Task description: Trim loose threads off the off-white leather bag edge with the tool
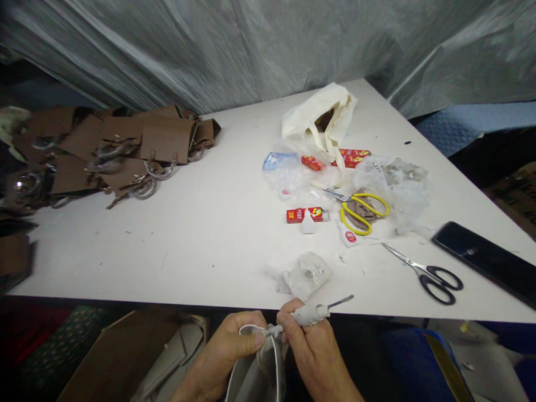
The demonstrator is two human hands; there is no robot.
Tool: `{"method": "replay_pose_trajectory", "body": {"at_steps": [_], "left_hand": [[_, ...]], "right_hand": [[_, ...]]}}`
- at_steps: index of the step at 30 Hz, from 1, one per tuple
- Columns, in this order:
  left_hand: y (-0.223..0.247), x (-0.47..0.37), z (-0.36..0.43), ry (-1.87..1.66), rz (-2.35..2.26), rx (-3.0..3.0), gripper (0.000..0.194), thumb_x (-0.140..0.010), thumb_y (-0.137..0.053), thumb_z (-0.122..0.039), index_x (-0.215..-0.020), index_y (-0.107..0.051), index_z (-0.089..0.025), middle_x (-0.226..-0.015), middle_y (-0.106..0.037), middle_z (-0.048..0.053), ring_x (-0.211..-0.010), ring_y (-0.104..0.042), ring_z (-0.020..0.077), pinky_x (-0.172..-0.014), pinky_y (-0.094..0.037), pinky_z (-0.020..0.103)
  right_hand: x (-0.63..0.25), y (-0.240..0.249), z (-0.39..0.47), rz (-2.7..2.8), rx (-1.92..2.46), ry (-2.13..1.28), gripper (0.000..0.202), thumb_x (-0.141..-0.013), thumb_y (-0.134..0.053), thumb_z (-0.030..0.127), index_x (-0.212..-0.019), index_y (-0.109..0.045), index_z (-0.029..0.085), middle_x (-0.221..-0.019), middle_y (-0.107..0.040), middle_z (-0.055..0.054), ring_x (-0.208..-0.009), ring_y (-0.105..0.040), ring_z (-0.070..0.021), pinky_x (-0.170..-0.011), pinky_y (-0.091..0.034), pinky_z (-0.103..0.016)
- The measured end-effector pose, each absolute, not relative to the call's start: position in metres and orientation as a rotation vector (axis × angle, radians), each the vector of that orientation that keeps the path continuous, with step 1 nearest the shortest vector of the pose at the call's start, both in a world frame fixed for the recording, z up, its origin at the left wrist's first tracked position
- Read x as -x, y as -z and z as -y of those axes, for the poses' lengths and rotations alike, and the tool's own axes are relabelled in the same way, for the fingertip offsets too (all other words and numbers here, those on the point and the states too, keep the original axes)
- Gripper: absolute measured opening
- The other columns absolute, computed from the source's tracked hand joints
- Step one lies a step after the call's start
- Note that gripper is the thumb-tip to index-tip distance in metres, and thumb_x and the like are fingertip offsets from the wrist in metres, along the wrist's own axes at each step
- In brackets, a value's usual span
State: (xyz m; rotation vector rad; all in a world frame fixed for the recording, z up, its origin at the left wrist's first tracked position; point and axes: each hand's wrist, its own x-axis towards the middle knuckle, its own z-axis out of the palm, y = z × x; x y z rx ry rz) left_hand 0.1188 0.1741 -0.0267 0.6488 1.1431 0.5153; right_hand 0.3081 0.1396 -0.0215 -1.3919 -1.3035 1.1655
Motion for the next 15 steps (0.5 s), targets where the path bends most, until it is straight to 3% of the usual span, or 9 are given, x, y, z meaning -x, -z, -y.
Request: {"method": "replay_pose_trajectory", "body": {"at_steps": [6, 11, 15], "left_hand": [[0.017, -0.122, -0.173, -0.567, -1.062, -0.515, 0.035, -0.058, -0.094, -0.037, -0.069, -0.071, -0.013, -0.061, -0.066, 0.002, -0.055, -0.051, 0.0115, -0.056, -0.035, 0.023], [0.017, -0.121, -0.168, -0.553, -1.023, -0.418, 0.029, -0.057, -0.094, -0.027, -0.068, -0.072, -0.012, -0.061, -0.069, 0.003, -0.054, -0.055, 0.0118, -0.056, -0.039, 0.023], [0.014, -0.12, -0.16, -0.598, -1.051, -0.396, 0.031, -0.056, -0.095, -0.028, -0.067, -0.069, -0.013, -0.059, -0.069, 0.003, -0.052, -0.056, 0.0122, -0.054, -0.04, 0.024]], "right_hand": [[-0.317, 0.02, -0.133, 1.709, 1.086, -0.929, 0.037, -0.113, -0.04, 0.041, -0.086, -0.057, 0.023, -0.076, -0.063, 0.002, -0.066, -0.057, -0.0143, -0.062, -0.041, -0.027], [-0.326, 0.017, -0.13, 2.1, 0.818, -0.623, 0.008, -0.108, -0.055, 0.023, -0.102, -0.059, 0.02, -0.071, -0.069, 0.0, -0.062, -0.054, -0.0166, -0.059, -0.038, -0.033], [-0.33, 0.008, -0.125, 1.824, 0.821, -0.696, 0.029, -0.112, -0.043, 0.04, -0.096, -0.06, 0.022, -0.069, -0.067, 0.001, -0.06, -0.055, -0.0156, -0.059, -0.041, -0.031]]}}
